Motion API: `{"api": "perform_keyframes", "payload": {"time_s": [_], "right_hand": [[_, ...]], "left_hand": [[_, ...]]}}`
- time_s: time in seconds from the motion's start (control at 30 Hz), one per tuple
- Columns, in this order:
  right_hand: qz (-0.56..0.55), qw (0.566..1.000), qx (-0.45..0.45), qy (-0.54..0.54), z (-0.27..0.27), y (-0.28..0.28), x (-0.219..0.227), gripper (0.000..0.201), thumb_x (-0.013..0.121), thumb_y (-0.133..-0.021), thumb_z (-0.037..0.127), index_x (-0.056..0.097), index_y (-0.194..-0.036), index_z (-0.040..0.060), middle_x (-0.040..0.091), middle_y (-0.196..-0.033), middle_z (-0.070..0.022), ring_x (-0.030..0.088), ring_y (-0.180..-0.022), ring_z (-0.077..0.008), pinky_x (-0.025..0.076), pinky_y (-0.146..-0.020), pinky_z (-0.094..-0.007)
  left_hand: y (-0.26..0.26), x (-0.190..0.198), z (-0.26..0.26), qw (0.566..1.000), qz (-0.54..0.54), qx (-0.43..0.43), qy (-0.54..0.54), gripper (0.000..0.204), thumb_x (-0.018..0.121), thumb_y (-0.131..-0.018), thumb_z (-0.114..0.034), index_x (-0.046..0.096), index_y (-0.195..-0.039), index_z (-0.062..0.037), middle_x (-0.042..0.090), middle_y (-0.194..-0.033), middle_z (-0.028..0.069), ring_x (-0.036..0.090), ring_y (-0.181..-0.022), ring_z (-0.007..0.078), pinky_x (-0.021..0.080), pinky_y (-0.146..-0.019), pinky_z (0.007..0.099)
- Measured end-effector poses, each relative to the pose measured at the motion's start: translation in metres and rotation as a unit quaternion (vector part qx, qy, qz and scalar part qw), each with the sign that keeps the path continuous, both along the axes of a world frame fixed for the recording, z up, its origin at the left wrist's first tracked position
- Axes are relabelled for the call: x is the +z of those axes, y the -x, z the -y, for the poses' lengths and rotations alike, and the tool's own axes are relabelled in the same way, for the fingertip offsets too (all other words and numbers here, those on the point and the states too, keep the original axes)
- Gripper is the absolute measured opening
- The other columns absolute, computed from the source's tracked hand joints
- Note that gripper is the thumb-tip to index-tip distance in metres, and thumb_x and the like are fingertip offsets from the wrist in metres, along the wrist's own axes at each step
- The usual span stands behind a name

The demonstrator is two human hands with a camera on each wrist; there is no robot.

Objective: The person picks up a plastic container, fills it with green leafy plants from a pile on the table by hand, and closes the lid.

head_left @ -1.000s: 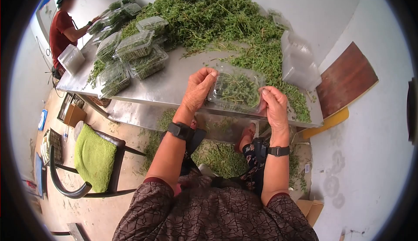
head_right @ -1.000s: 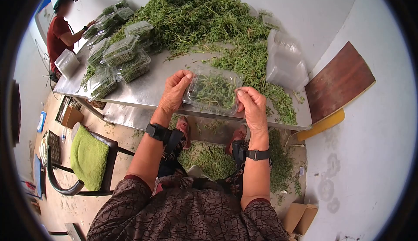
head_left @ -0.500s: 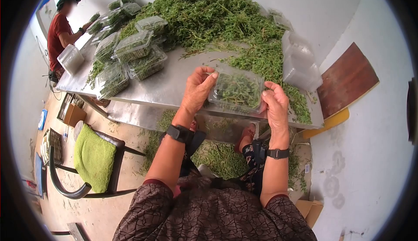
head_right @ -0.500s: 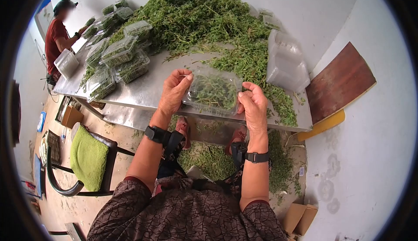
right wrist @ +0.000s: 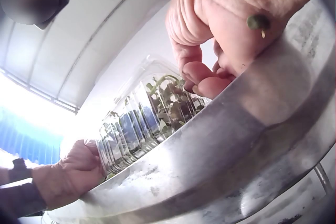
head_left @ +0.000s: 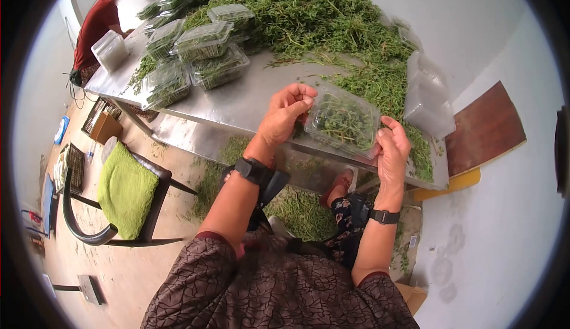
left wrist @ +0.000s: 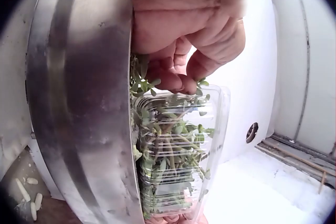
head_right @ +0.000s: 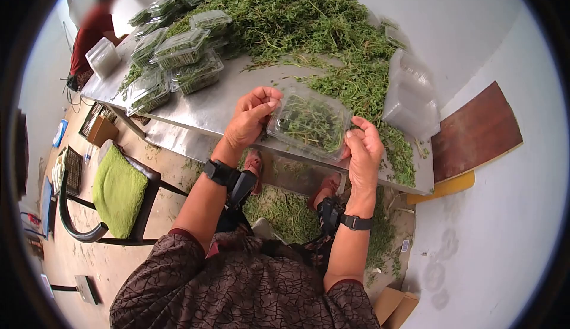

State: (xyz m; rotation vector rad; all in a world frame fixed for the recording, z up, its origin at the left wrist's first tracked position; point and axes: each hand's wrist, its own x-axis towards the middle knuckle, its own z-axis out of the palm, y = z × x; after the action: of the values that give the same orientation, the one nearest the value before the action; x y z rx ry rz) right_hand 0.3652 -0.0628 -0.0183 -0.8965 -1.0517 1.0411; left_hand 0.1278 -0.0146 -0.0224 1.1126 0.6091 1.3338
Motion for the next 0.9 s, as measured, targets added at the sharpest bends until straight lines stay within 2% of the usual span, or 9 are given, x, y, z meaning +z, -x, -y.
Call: {"api": "perform_keyframes", "payload": {"time_s": [0.03, 0.27, 0.33, 0.47, 0.57, 0.63, 0.77, 0.9], "right_hand": [[0.001, 1.0, 0.002, 0.0, -0.0002, -0.0002, -0.0003, 0.032, 0.055, -0.085, 0.001, 0.049, -0.116, -0.0048, 0.056, -0.073, -0.0009, 0.047, -0.056, -0.0045, 0.038, -0.048, -0.0181], [0.004, 1.0, 0.0, -0.002, 0.0012, 0.0003, 0.0024, 0.032, 0.054, -0.085, 0.001, 0.049, -0.116, -0.0056, 0.056, -0.074, -0.0007, 0.047, -0.058, -0.0042, 0.038, -0.048, -0.0177], [0.004, 1.0, -0.004, -0.003, 0.0011, 0.0, 0.0025, 0.032, 0.054, -0.085, 0.001, 0.049, -0.116, -0.0058, 0.056, -0.074, -0.0007, 0.047, -0.058, -0.0042, 0.038, -0.048, -0.0176], [-0.02, 1.0, -0.003, -0.003, -0.0014, -0.0013, -0.0005, 0.031, 0.054, -0.087, 0.002, 0.049, -0.116, -0.0061, 0.055, -0.073, 0.0, 0.047, -0.058, -0.0043, 0.038, -0.048, -0.0182], [-0.039, 0.999, -0.001, -0.003, -0.0024, -0.0015, -0.001, 0.03, 0.054, -0.088, 0.003, 0.049, -0.116, -0.0066, 0.054, -0.072, 0.0004, 0.047, -0.057, -0.0043, 0.039, -0.048, -0.0185], [-0.045, 0.999, -0.004, 0.002, -0.0022, -0.0019, -0.0004, 0.03, 0.054, -0.089, 0.003, 0.049, -0.116, -0.0068, 0.054, -0.072, 0.0005, 0.047, -0.057, -0.0042, 0.039, -0.048, -0.0187], [-0.034, 0.999, 0.006, 0.001, -0.0013, -0.0018, -0.0002, 0.029, 0.055, -0.088, 0.003, 0.05, -0.116, -0.0062, 0.055, -0.073, 0.0002, 0.048, -0.057, -0.0041, 0.04, -0.048, -0.0186], [-0.012, 1.0, 0.001, 0.002, 0.0003, -0.0008, 0.0005, 0.029, 0.056, -0.088, 0.003, 0.052, -0.115, -0.0054, 0.056, -0.073, 0.0, 0.049, -0.058, -0.0038, 0.04, -0.048, -0.0183]], "left_hand": [[0.0007, -0.0009, -0.0005, 1.0, 0.008, -0.02, -0.009, 0.012, 0.058, -0.089, -0.011, 0.059, -0.1, -0.0055, 0.056, -0.079, -0.0047, 0.05, -0.066, 0.0029, 0.04, -0.057, 0.0183], [0.0007, -0.0005, 0.0, 1.0, -0.008, -0.013, -0.019, 0.009, 0.059, -0.09, -0.014, 0.058, -0.093, -0.0058, 0.056, -0.078, -0.0041, 0.05, -0.064, 0.0036, 0.041, -0.057, 0.0184], [0.0022, -0.0034, -0.0024, 0.999, 0.027, -0.043, -0.002, 0.007, 0.057, -0.089, -0.012, 0.057, -0.09, -0.0049, 0.057, -0.08, -0.0022, 0.05, -0.066, 0.0052, 0.04, -0.06, 0.0189], [0.0047, -0.0055, -0.0042, 0.996, 0.041, -0.078, -0.031, 0.007, 0.055, -0.086, -0.008, 0.057, -0.092, -0.0035, 0.058, -0.083, 0.0001, 0.052, -0.07, 0.0072, 0.041, -0.063, 0.0201], [0.0035, -0.0045, -0.0037, 0.996, 0.009, -0.082, -0.03, 0.012, 0.054, -0.084, -0.006, 0.058, -0.095, -0.0023, 0.059, -0.086, 0.0007, 0.053, -0.073, 0.0075, 0.041, -0.066, 0.0197], [-0.0001, 0.0006, -0.0007, 0.999, -0.018, -0.029, -0.042, 0.01, 0.055, -0.083, -0.005, 0.059, -0.092, -0.0015, 0.057, -0.08, -0.0005, 0.052, -0.067, 0.0068, 0.042, -0.063, 0.0207], [0.0014, -0.0054, -0.0032, 0.997, -0.01, -0.063, -0.043, 0.012, 0.056, -0.084, -0.003, 0.059, -0.096, -0.0012, 0.059, -0.085, -0.0021, 0.052, -0.073, 0.0053, 0.041, -0.066, 0.0187], [-0.0013, -0.0058, -0.0029, 0.998, -0.031, -0.039, -0.037, 0.009, 0.058, -0.084, 0.0, 0.06, -0.093, -0.0018, 0.059, -0.083, -0.003, 0.051, -0.071, 0.0038, 0.041, -0.064, 0.0187]]}}
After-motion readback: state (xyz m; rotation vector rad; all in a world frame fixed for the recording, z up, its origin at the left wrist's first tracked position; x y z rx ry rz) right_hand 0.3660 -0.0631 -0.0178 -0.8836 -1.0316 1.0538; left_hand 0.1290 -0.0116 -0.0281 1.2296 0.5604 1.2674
